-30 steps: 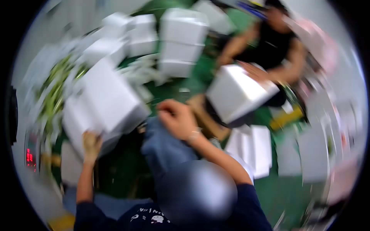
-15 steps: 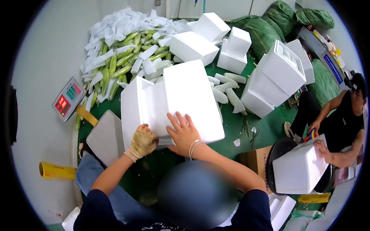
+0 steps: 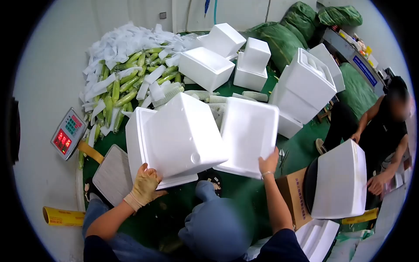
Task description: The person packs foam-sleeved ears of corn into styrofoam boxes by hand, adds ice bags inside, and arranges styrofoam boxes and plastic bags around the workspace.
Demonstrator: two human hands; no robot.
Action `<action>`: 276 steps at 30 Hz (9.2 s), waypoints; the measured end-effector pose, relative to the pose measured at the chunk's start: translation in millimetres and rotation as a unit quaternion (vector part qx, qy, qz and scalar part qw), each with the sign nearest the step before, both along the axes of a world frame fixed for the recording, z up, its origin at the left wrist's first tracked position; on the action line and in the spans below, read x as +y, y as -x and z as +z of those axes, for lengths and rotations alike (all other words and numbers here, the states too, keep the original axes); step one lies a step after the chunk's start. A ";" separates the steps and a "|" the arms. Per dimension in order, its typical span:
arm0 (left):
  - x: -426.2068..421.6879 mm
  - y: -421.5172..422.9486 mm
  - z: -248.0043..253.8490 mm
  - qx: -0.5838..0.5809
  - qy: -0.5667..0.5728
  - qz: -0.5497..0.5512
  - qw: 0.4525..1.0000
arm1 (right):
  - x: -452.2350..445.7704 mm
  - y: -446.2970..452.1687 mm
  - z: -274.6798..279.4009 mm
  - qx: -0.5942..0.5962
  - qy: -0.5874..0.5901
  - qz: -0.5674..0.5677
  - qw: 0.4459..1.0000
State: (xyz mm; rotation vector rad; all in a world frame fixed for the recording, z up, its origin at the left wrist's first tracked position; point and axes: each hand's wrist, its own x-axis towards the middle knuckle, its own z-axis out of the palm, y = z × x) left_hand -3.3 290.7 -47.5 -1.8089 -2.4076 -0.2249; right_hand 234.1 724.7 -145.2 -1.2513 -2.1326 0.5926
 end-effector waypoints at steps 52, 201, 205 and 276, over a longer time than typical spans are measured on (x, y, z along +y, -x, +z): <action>154.3 98.0 -78.5 -0.224 -0.142 0.442 0.857 | -80.2 484.7 -57.8 0.002 0.343 0.071 0.937; 174.5 7.6 -262.4 -0.733 -0.225 0.253 0.590 | -104.4 169.2 -137.7 -0.065 0.298 0.070 0.950; 196.5 18.1 -277.5 -0.614 -0.249 0.385 0.643 | -78.6 164.4 -123.3 0.030 0.482 0.185 0.856; 205.1 332.1 -180.5 -0.694 -0.123 0.337 0.624 | -88.7 471.8 -125.9 0.274 0.683 0.206 0.645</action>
